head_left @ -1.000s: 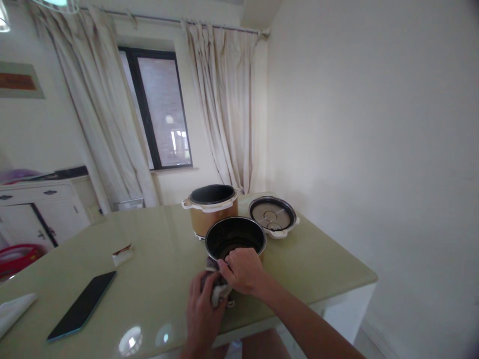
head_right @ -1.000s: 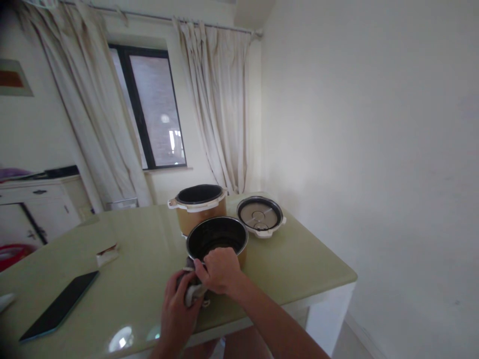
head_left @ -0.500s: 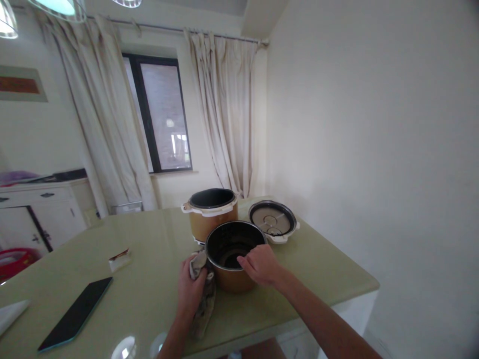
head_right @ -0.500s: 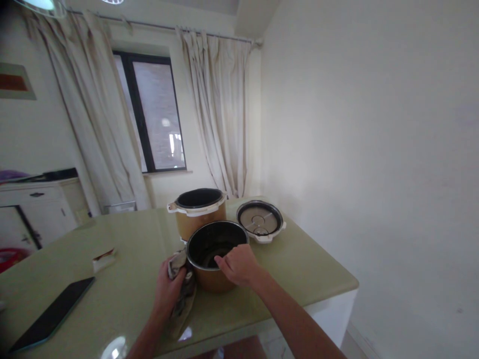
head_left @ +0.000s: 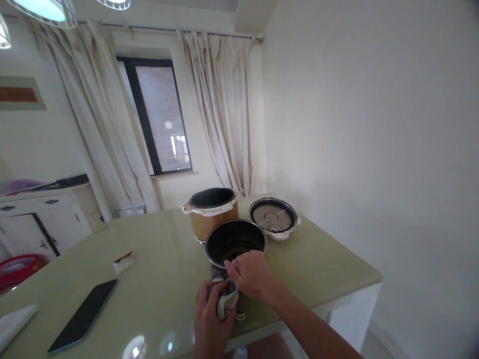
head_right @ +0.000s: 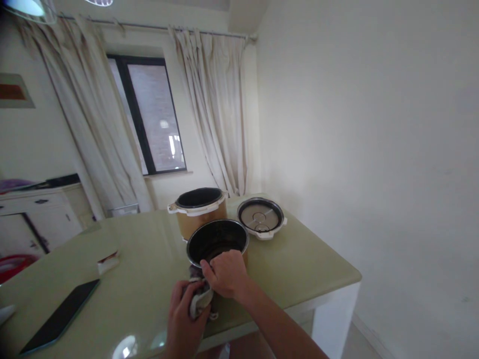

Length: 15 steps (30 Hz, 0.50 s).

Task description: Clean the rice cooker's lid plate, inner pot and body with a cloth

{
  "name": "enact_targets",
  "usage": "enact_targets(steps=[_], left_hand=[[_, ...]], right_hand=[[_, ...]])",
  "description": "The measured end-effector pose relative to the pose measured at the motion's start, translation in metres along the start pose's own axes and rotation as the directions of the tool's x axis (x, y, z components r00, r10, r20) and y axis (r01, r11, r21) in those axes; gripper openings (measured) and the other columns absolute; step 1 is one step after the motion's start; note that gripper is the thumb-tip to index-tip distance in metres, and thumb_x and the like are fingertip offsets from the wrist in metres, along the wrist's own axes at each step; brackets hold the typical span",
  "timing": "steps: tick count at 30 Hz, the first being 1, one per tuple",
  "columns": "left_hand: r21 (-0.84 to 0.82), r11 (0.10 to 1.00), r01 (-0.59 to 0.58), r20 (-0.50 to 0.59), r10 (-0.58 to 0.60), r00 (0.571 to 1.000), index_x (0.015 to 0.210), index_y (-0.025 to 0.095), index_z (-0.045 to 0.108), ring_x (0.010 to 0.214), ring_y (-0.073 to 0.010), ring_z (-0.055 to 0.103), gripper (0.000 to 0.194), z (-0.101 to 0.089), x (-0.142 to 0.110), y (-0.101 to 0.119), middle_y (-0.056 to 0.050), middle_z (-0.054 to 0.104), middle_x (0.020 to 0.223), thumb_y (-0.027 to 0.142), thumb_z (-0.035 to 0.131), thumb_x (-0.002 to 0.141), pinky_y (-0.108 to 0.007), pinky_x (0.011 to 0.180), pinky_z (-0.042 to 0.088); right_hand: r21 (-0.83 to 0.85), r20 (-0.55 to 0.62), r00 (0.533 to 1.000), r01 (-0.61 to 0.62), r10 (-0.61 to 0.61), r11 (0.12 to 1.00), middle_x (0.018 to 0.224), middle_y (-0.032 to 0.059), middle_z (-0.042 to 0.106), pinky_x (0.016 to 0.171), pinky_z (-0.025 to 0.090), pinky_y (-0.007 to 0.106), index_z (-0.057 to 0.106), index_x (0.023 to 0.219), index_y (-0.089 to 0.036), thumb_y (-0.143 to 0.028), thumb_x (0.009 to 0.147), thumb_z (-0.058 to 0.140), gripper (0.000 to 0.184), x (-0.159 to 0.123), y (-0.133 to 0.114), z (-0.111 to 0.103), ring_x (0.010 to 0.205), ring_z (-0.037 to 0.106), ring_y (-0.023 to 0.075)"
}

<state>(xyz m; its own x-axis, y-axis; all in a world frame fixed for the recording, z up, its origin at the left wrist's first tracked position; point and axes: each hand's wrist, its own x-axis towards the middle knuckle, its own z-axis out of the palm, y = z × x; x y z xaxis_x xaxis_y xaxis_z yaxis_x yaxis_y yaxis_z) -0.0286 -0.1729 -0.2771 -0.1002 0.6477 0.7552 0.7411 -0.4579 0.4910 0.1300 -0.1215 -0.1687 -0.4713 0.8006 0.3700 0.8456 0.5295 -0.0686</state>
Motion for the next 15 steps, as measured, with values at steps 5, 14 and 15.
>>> enact_targets(steps=[5,14,15], left_hand=[[0.038,0.989,-0.143,0.084,0.139,0.987,0.107,0.026,0.075,0.099,-0.0287,0.065,0.037,0.002,-0.001,-0.001,-0.010,0.066,0.109,0.018,0.075,0.071,-0.040,0.083,0.060],[0.052,0.953,-0.298,0.236,0.279,0.931,0.116,0.031,0.076,0.110,-0.0377,0.064,0.056,0.025,-0.017,0.028,-0.015,0.067,0.124,0.014,0.076,0.062,-0.049,0.088,0.061],[0.037,0.958,-0.284,0.233,0.268,0.935,0.115,0.031,0.077,0.111,-0.0383,0.064,0.055,0.026,-0.016,0.032,-0.015,0.067,0.125,0.015,0.075,0.063,-0.051,0.089,0.060]], right_hand=[[0.045,0.014,1.000,0.004,-0.005,0.999,0.083,0.0079,0.079,0.067,0.037,0.030,0.075,0.090,-0.022,-0.051,0.111,0.025,0.062,-0.002,-0.001,-0.007,0.075,0.073,0.0202],[0.227,0.056,0.997,0.044,-0.058,0.973,0.094,0.0065,0.079,0.076,0.042,0.029,0.066,0.126,-0.026,-0.050,0.110,0.032,0.045,-0.006,0.002,-0.020,0.085,0.073,0.0224],[0.287,0.052,0.996,0.056,-0.074,0.956,0.098,0.0063,0.079,0.078,0.043,0.030,0.066,0.127,-0.026,-0.049,0.110,0.032,0.045,-0.007,0.005,-0.021,0.088,0.073,0.0224]])
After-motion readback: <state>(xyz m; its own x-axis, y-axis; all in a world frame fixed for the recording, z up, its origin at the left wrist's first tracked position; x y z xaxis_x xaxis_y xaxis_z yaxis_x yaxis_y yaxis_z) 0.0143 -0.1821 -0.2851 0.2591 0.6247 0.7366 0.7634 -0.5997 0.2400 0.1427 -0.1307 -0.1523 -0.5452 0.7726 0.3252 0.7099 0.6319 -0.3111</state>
